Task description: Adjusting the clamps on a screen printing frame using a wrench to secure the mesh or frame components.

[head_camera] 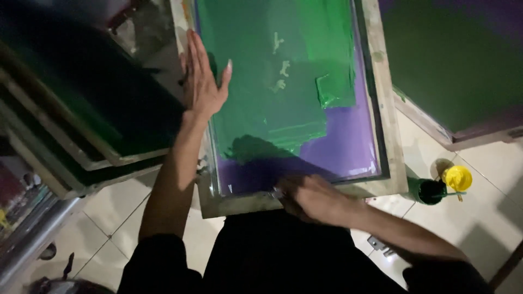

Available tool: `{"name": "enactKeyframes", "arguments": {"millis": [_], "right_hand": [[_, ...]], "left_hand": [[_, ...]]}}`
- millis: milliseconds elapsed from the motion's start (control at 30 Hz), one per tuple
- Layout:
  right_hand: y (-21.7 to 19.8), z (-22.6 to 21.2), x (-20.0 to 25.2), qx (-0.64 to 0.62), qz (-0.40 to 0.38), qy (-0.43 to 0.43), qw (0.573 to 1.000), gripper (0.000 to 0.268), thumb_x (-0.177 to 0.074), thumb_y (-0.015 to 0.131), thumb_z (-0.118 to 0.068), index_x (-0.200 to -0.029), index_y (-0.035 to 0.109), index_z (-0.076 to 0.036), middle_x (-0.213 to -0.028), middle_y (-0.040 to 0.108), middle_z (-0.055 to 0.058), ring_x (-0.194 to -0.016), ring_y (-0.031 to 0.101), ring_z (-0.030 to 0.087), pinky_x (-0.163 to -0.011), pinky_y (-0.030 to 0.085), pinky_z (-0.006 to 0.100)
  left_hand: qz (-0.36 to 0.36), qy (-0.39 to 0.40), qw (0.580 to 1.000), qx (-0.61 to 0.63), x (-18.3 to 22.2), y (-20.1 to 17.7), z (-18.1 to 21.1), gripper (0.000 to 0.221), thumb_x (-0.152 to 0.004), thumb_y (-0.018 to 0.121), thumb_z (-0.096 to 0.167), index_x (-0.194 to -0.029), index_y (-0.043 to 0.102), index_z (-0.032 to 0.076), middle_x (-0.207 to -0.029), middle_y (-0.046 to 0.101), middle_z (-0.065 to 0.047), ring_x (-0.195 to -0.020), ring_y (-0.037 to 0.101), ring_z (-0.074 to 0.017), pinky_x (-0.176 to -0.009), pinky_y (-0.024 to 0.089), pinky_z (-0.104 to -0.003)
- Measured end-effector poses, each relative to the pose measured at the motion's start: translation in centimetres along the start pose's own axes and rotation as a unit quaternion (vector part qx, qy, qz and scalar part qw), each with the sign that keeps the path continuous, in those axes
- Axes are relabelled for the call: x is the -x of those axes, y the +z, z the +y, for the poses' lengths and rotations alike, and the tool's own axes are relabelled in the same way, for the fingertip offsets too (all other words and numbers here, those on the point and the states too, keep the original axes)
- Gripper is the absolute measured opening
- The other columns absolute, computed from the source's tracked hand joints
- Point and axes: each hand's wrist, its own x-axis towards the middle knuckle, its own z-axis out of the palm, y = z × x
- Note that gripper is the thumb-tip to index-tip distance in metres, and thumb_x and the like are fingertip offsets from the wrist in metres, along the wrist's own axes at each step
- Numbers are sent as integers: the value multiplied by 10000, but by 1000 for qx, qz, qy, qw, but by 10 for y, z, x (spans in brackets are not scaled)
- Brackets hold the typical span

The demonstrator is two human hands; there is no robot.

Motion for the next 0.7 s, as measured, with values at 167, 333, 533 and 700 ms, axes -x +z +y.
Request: {"name": "enactKeyframes", "arguments": {"millis": [167,333,533,700], "right_hand": [[0,-14,35,-4,149,-166,975,77,-903,712,-44,-951,653,-46,-1022,573,109,-815,593,255,-667,517,400],[53,62,88,-236,59,212,947,646,-777,743,-35,-1364,654,-292,-1303,617,57,-1234,630,231,-1077,478,330],[17,41,75,-75,121,282,949,516,-798,810,-305,-1241,597,-150,-1091,786,88,-927,792,278,-790,681,395],[21,28,56,-186,-13,461,867,515,-963,331,-632,-1256,630,-333,-859,696,160,-717,670,302,-646,489,382]], "left_hand": [[-12,-12,1000,-26,0,6,-2,870,-1227,384,618,-1687,-96,56,-1773,-41,-139,-1687,120,-300,-1395,157,-469],[-7,-12,1000,-25,-3,4,-1,867,-1229,401,603,-1685,-81,44,-1771,-37,-144,-1686,110,-297,-1395,162,-474],[-14,-11,1000,-3,-4,3,0,871,-1191,326,640,-1679,-102,60,-1772,-43,-148,-1686,104,-302,-1382,117,-483],[-8,-20,1000,15,-3,-1,3,860,-1188,331,615,-1677,-93,48,-1765,-40,-154,-1677,131,-311,-1367,158,-496]]}}
